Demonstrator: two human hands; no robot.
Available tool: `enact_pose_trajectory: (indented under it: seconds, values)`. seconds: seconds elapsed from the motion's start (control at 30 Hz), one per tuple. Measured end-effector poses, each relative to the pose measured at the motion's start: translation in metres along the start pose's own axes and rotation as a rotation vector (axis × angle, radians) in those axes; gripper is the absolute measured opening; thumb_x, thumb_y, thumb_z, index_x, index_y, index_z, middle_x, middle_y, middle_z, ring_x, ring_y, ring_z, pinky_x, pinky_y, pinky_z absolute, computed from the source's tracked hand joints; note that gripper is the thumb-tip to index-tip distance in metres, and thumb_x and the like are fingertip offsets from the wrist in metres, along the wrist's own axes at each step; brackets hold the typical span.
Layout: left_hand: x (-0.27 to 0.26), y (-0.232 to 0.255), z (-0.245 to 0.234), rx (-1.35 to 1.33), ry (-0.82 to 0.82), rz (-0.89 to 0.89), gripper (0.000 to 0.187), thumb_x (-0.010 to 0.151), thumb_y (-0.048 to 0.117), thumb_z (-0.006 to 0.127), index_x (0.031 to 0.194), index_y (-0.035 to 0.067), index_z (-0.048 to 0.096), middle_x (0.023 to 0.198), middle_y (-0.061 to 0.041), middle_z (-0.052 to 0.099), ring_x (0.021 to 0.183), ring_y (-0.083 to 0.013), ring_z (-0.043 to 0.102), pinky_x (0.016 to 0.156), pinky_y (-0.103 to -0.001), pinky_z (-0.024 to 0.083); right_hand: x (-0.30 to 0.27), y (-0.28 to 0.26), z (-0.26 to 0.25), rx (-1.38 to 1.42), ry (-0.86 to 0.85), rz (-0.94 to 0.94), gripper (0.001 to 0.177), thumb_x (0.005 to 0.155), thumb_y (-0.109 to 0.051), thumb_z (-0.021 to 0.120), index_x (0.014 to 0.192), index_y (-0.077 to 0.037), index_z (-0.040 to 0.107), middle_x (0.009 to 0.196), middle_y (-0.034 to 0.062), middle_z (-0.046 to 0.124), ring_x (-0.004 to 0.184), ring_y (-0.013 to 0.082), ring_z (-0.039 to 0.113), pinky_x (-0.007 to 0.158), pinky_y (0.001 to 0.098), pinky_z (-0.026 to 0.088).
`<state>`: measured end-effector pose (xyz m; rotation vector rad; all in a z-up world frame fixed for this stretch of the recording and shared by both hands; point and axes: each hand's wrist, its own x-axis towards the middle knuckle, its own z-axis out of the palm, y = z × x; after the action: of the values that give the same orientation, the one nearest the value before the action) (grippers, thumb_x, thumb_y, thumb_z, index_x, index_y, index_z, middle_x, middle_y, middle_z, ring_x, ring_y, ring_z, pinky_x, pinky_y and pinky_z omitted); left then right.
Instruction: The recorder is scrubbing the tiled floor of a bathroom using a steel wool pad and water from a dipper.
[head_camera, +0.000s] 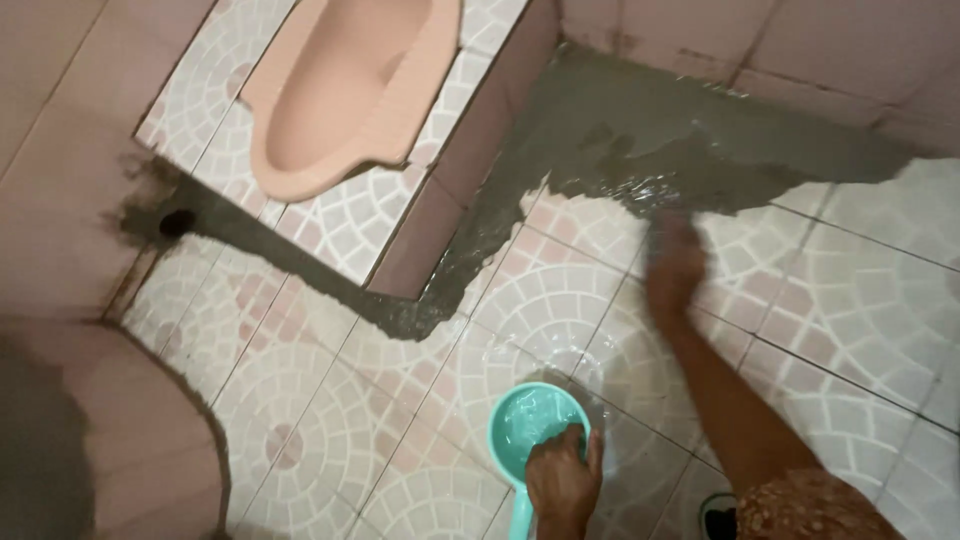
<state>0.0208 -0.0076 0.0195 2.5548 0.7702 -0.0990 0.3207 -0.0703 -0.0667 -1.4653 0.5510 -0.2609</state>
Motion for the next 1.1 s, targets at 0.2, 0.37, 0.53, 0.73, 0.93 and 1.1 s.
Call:
enact_pose_trajectory:
  seconds: [0.2, 0.37, 0.53, 0.73, 0.93, 1.1]
  values:
    - [-0.003, 0.001, -0.001, -0.014, 0.029, 0.069, 0.033, 0.098, 0.036, 0.065, 0.082, 0.007, 0.069, 0.074, -0.016, 0.07, 0.068, -0.0372, 0.067, 0.07, -0.05, 0.051, -0.154, 0.01, 0.064, -0.18, -1.007, -0.299, 0.028, 0.108, -0.033, 0.058, 0.118, -0.01, 0.073, 0.103, 0.0162, 0.076, 0.088, 0.0296, 0.07, 0.078, 0.0406, 0.057]
    - [-0.007, 0.006, -0.015, -0.062, 0.059, 0.138, 0.031, 0.094, 0.038, 0.069, 0.087, 0.008, 0.073, 0.077, -0.016, 0.072, 0.068, -0.0376, 0.066, 0.07, -0.05, 0.051, -0.152, 0.018, 0.024, -0.358, -1.371, -0.939, 0.054, 0.083, -0.015, 0.071, 0.136, -0.02, 0.065, 0.136, 0.0137, 0.066, 0.117, 0.0323, 0.066, 0.099, 0.0426, 0.054]
    - [-0.007, 0.001, -0.01, -0.048, -0.021, 0.12, 0.035, 0.097, 0.041, 0.067, 0.085, 0.008, 0.071, 0.072, -0.016, 0.07, 0.067, -0.0364, 0.065, 0.071, -0.049, 0.05, 0.005, 0.052, -0.022, -0.765, -1.099, -0.825, 0.032, 0.106, -0.023, 0.056, 0.135, -0.011, 0.062, 0.134, 0.0093, 0.067, 0.119, 0.0234, 0.064, 0.105, 0.0385, 0.052]
    - [-0.006, -0.002, -0.007, -0.088, -0.053, 0.163, 0.039, 0.102, 0.042, 0.065, 0.083, 0.008, 0.069, 0.071, -0.015, 0.069, 0.065, -0.0339, 0.065, 0.073, -0.047, 0.051, 0.08, 0.057, -0.051, -0.732, -0.327, -0.765, 0.057, 0.094, -0.008, 0.055, 0.149, 0.0, 0.057, 0.132, 0.0294, 0.055, 0.116, 0.0356, 0.055, 0.096, 0.0449, 0.049]
    - [-0.007, -0.004, -0.01, -0.067, -0.039, 0.178, 0.037, 0.1, 0.041, 0.066, 0.084, 0.008, 0.07, 0.071, -0.016, 0.069, 0.064, -0.0335, 0.066, 0.07, -0.047, 0.051, -0.076, 0.063, 0.077, -0.366, -0.939, -0.986, 0.054, 0.089, 0.003, 0.065, 0.141, -0.011, 0.057, 0.134, 0.0183, 0.065, 0.123, 0.0359, 0.062, 0.108, 0.0467, 0.048]
    - [-0.006, -0.006, -0.011, -0.044, -0.099, 0.191, 0.034, 0.1, 0.039, 0.065, 0.088, 0.008, 0.071, 0.072, -0.016, 0.07, 0.064, -0.0335, 0.066, 0.073, -0.047, 0.051, -0.147, 0.038, 0.067, -0.32, -1.236, -0.852, 0.073, 0.078, 0.003, 0.07, 0.146, -0.019, 0.056, 0.131, 0.0238, 0.062, 0.111, 0.0401, 0.062, 0.095, 0.0444, 0.052]
